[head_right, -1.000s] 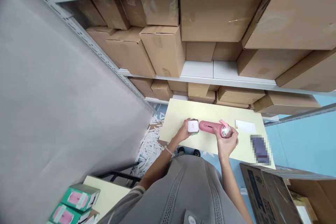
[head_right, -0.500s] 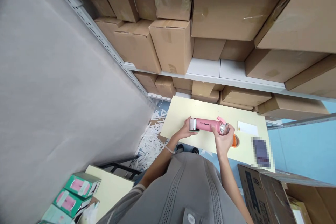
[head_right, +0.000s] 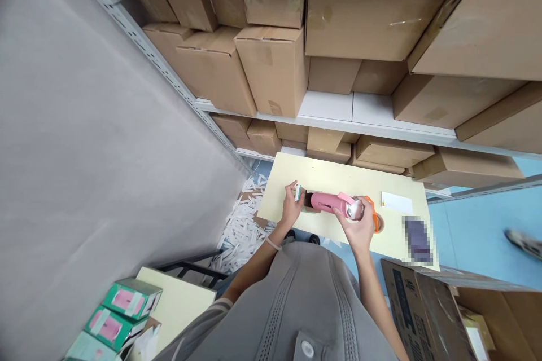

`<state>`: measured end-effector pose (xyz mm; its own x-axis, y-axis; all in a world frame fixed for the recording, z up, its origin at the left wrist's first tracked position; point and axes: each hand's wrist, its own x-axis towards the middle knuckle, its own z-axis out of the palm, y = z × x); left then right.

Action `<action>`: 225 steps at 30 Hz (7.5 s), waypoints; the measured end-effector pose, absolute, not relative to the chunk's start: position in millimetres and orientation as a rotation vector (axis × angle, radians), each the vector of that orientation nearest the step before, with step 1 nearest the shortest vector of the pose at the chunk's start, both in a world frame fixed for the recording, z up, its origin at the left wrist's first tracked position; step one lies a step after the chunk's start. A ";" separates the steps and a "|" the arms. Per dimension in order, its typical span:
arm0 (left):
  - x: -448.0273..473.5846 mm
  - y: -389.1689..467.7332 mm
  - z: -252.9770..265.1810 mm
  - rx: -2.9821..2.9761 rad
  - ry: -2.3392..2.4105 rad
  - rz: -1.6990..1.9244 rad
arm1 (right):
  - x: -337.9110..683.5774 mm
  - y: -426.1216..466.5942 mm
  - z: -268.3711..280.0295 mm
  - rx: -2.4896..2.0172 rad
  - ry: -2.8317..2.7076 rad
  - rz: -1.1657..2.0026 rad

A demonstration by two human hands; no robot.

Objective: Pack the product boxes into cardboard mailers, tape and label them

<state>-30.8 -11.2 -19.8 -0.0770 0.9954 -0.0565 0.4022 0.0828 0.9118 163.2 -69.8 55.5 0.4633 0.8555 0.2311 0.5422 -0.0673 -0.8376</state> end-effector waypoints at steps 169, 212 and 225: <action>6.0 -4.1 -18.8 1.837 1.443 0.311 | 132.4 -28.2 -85.3 -1.533 -1.327 0.873; 17.0 -18.0 -27.7 2.014 1.616 0.403 | 139.6 -54.6 -79.2 -1.651 -1.986 0.625; -8.6 -35.0 -34.5 1.393 1.785 0.455 | 156.0 -25.7 -54.0 -1.625 -1.941 0.719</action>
<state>-8.6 -35.0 -34.5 -0.0648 0.9258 -0.3724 0.6343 0.3263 0.7008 156.0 -25.7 -54.0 -0.1588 0.9863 0.0445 0.7197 0.1465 -0.6787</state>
